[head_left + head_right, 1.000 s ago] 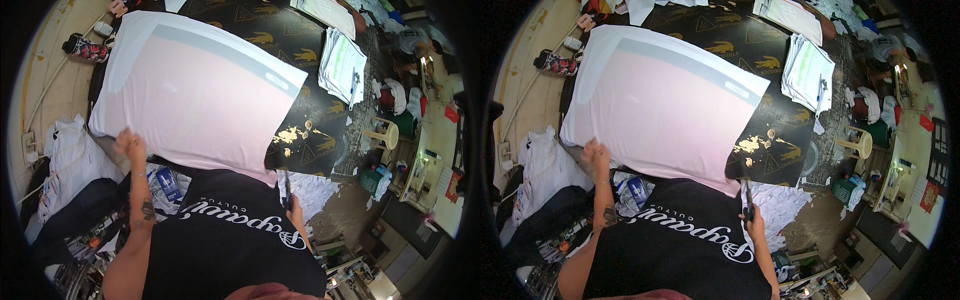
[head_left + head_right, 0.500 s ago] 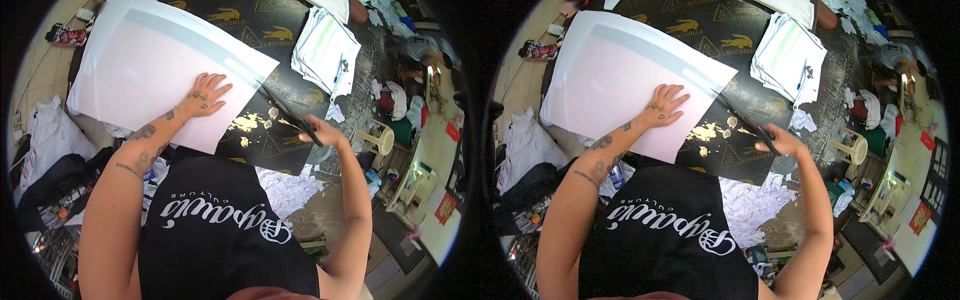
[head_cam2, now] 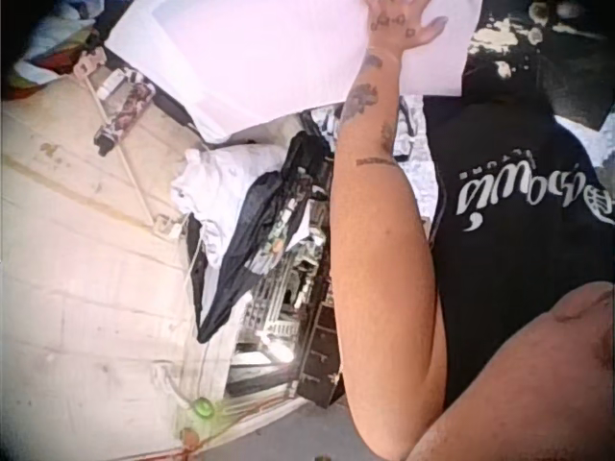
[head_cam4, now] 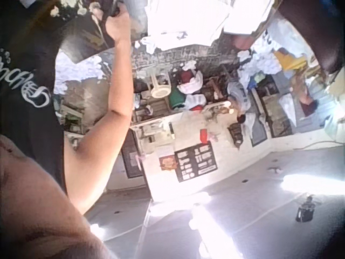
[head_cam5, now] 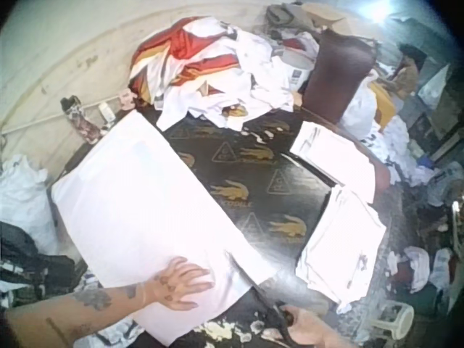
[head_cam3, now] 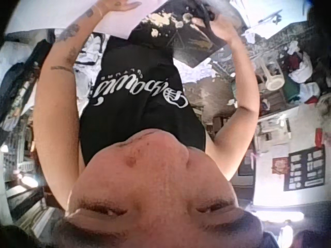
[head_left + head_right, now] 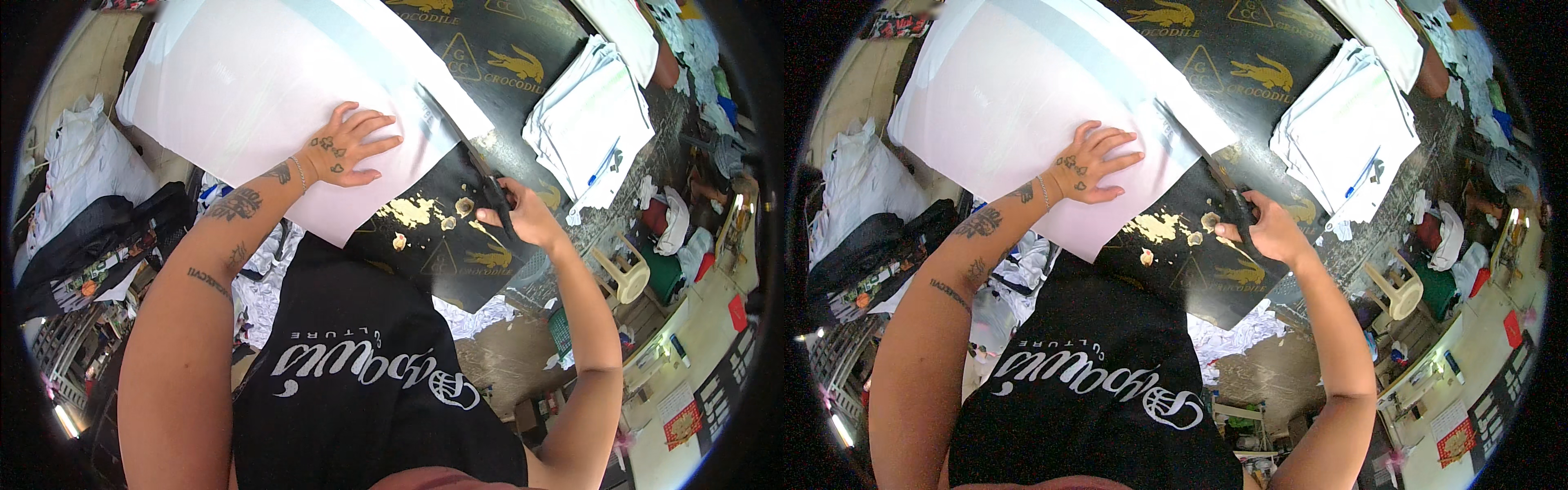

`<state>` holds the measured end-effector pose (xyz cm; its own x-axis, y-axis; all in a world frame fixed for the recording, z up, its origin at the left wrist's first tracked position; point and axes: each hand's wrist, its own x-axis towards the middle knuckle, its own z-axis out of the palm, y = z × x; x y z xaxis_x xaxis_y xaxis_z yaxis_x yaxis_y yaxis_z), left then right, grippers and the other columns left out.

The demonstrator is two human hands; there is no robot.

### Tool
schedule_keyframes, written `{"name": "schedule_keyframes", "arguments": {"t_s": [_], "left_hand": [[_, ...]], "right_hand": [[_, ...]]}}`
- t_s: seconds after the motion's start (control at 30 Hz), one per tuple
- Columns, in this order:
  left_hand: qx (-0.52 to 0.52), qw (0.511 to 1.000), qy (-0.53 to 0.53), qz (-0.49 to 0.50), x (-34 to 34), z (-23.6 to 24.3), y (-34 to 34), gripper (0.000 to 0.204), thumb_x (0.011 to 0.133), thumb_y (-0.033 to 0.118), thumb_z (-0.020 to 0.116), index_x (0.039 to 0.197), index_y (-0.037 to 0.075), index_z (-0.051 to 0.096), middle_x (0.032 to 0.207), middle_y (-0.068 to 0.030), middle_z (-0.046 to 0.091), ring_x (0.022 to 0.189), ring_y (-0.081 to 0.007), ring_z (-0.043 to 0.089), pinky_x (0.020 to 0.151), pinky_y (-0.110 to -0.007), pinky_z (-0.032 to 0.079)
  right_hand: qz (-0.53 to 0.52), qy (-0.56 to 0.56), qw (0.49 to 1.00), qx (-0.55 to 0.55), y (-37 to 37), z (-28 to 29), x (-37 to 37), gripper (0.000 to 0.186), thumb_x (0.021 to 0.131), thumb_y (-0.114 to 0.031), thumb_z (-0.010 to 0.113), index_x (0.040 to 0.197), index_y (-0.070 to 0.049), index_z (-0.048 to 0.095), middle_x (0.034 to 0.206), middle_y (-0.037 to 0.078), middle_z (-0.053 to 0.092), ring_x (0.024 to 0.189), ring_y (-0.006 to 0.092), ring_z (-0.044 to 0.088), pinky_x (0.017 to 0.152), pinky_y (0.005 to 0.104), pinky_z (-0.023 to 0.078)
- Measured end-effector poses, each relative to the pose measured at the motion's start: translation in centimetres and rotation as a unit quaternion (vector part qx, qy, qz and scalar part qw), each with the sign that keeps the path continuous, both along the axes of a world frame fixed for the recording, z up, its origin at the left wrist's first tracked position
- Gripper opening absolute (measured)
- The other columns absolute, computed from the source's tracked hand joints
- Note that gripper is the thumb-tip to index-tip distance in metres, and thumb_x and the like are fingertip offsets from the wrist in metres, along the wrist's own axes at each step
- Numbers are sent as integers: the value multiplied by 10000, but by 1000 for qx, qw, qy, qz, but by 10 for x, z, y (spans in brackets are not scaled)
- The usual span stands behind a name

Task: The person uses shears to cut a red and white patterned fabric on a cluttered worktable. They repeatedly trim edges, flip the fabric, and remove cut pieces, continuing the cutting process across multiple sections.

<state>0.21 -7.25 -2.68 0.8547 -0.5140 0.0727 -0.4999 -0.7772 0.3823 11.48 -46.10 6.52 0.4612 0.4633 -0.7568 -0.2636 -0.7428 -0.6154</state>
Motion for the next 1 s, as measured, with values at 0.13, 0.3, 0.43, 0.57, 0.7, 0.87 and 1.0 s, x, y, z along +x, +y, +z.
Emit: {"name": "schedule_keyframes", "arguments": {"t_s": [0.13, 0.3, 0.43, 0.57, 0.7, 0.87, 1.0], "left_hand": [[-6, 1000, 2, 3, -1, -1, 2, 699, 820, 476, 758, 1467, 263, 602, 1555, -89, 489, 1420, -274, 453, 1185, -627, 260], [-19, 1000, -6, 1, -2, -3, 4, 714, 790, 463, 771, 1461, 280, 607, 1550, -83, 492, 1404, -271, 466, 1189, -632, 258], [-31, 999, -15, 5, 0, -2, 3, 707, 791, 471, 764, 1458, 297, 606, 1543, -84, 495, 1397, -269, 471, 1189, -634, 260], [-40, 999, -15, -4, 0, -4, 4, 702, 794, 487, 758, 1455, 305, 606, 1535, -88, 499, 1396, -272, 470, 1186, -635, 260], [-47, 999, 0, -14, 1, -5, 8, 699, 789, 490, 762, 1444, 303, 608, 1524, -92, 502, 1407, -279, 460, 1181, -636, 257], [-117, 992, 46, -2, 5, 8, 7, 664, 785, 436, 779, 1413, 272, 640, 1541, -91, 502, 1429, -265, 457, 1205, -618, 243], [-234, 966, 99, 53, 23, 21, 51, 573, 836, 198, 750, 1401, 172, 653, 1489, -113, 585, 1419, -296, 505, 1224, -526, 324]], "right_hand": [[34, -14, 992, -117, 11, -7, 5, 719, 711, -504, 954, 1164, 14, 747, 802, 70, 746, 731, 152, 686, 684, 303, 521], [55, -81, 993, -70, 32, -9, 13, 622, 717, -451, 968, 1087, 9, 774, 761, 54, 735, 664, 117, 658, 651, 303, 522], [59, -27, 994, -87, 57, -8, 22, 684, 730, -481, 955, 1125, 34, 739, 789, 74, 733, 691, 140, 670, 667, 311, 532], [29, -45, 998, -38, 82, -10, 27, 653, 721, -478, 967, 1056, 36, 747, 767, 73, 722, 703, 148, 673, 669, 308, 530], [26, -51, 998, -21, 105, -13, 35, 709, 712, -553, 947, 1010, 50, 726, 732, 69, 690, 690, 192, 664, 666, 337, 520], [45, -86, 995, -19, 142, -11, 45, 660, 711, -495, 974, 1038, 28, 741, 711, 41, 669, 662, 139, 628, 627, 317, 488], [35, -43, 993, -105, 171, -7, 54, 739, 693, -580, 953, 1040, 32, 728, 753, 77, 675, 716, 196, 647, 681, 357, 509]]}}
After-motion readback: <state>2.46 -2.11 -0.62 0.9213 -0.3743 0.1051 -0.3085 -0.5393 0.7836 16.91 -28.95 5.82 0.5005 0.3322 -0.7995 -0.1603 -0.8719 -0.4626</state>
